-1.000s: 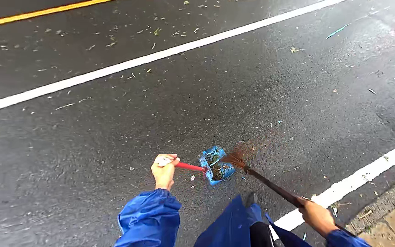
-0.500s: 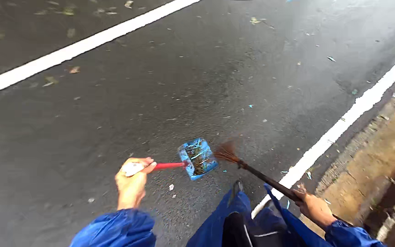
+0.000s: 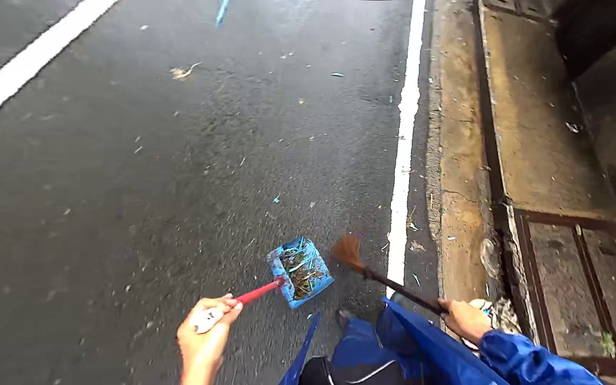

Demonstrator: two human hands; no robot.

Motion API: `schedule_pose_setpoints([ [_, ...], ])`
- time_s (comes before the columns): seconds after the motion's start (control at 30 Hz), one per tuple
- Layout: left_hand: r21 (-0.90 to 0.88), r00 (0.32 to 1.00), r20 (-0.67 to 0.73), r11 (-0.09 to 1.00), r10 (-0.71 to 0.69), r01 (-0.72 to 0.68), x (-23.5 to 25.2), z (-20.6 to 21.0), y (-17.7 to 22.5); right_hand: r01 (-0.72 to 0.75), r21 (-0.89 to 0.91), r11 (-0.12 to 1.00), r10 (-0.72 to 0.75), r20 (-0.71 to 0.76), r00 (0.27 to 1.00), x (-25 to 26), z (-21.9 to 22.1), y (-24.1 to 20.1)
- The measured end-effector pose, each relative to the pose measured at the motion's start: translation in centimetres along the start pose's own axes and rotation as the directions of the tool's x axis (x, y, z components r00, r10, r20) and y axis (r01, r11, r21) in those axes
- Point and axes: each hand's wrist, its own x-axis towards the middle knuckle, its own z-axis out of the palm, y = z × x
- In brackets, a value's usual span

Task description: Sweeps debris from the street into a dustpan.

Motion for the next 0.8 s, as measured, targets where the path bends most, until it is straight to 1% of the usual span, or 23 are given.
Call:
schedule_pose_setpoints([
  [0.03,-0.007,0.999,0.043,1.0,0.014,-0.014,0.8,2.0,0.7,0.019,0.082,0.996,-0.019,0.0,1.0,-1.1,0.9,2.9],
  [0.1,-0.013,0.989,0.139,0.999,0.051,-0.05,2.4,5.2,1.7,-0.006,0.285,0.959,0.019,-0.042,0.999,-4.3,3.0,9.3],
  [0.13,-0.015,0.981,0.181,0.997,0.073,-0.071,3.4,6.5,2.2,-0.048,0.366,0.929,0.075,-0.059,0.996,-6.0,3.7,12.0],
  [0.17,-0.019,0.971,0.22,0.995,0.098,-0.096,4.4,8.1,2.7,-0.102,0.406,0.908,0.146,-0.078,0.986,-7.6,4.0,13.8],
  [0.23,-0.032,0.95,0.279,0.99,0.142,-0.138,6.0,11.8,4.0,-0.214,0.422,0.881,0.293,-0.133,0.947,-8.9,3.6,16.1],
  [0.27,-0.035,0.939,0.306,0.987,0.158,-0.155,6.6,13.8,4.9,-0.273,0.422,0.864,0.364,-0.149,0.919,-8.7,3.0,16.5],
  [0.33,-0.029,0.914,0.362,0.983,0.182,-0.184,7.3,18.0,6.6,-0.376,0.427,0.822,0.479,-0.161,0.863,-6.1,1.8,16.3],
  [0.37,-0.023,0.901,0.389,0.98,0.193,-0.2,7.4,20.2,7.2,-0.401,0.443,0.802,0.51,-0.159,0.846,-4.0,1.1,16.1],
  [0.4,-0.014,0.887,0.417,0.977,0.199,-0.213,7.2,22.4,7.7,-0.404,0.448,0.798,0.514,-0.154,0.844,-1.9,0.2,15.9],
  [0.47,-0.01,0.862,0.465,0.975,0.202,-0.223,6.2,26.5,8.6,-0.345,0.405,0.847,0.427,-0.129,0.895,0.8,-1.5,16.2],
  [0.53,-0.002,0.853,0.481,0.974,0.201,-0.228,5.8,30.0,8.8,-0.243,0.351,0.904,0.296,-0.106,0.949,0.6,-2.7,18.3],
  [0.57,0.018,0.856,0.487,0.978,0.175,-0.21,5.7,31.4,9.2,-0.207,0.352,0.913,0.263,-0.12,0.957,-0.4,-3.1,20.1],
  [0.63,0.056,0.859,0.493,0.98,0.139,-0.191,5.2,33.3,9.7,-0.208,0.379,0.902,0.273,-0.125,0.954,-3.5,-3.9,24.2],
  [0.7,0.073,0.857,0.502,0.982,0.115,-0.175,5.1,34.6,10.1,-0.239,0.39,0.889,0.311,-0.133,0.941,-5.7,-4.1,26.5],
  [0.77,0.071,0.854,0.51,0.984,0.105,-0.163,5.1,35.6,10.5,-0.281,0.398,0.873,0.365,-0.154,0.918,-6.0,-3.9,26.1],
  [0.8,0.063,0.851,0.514,0.985,0.108,-0.163,5.0,36.1,10.6,-0.295,0.397,0.869,0.386,-0.171,0.906,-5.1,-3.4,25.4],
])
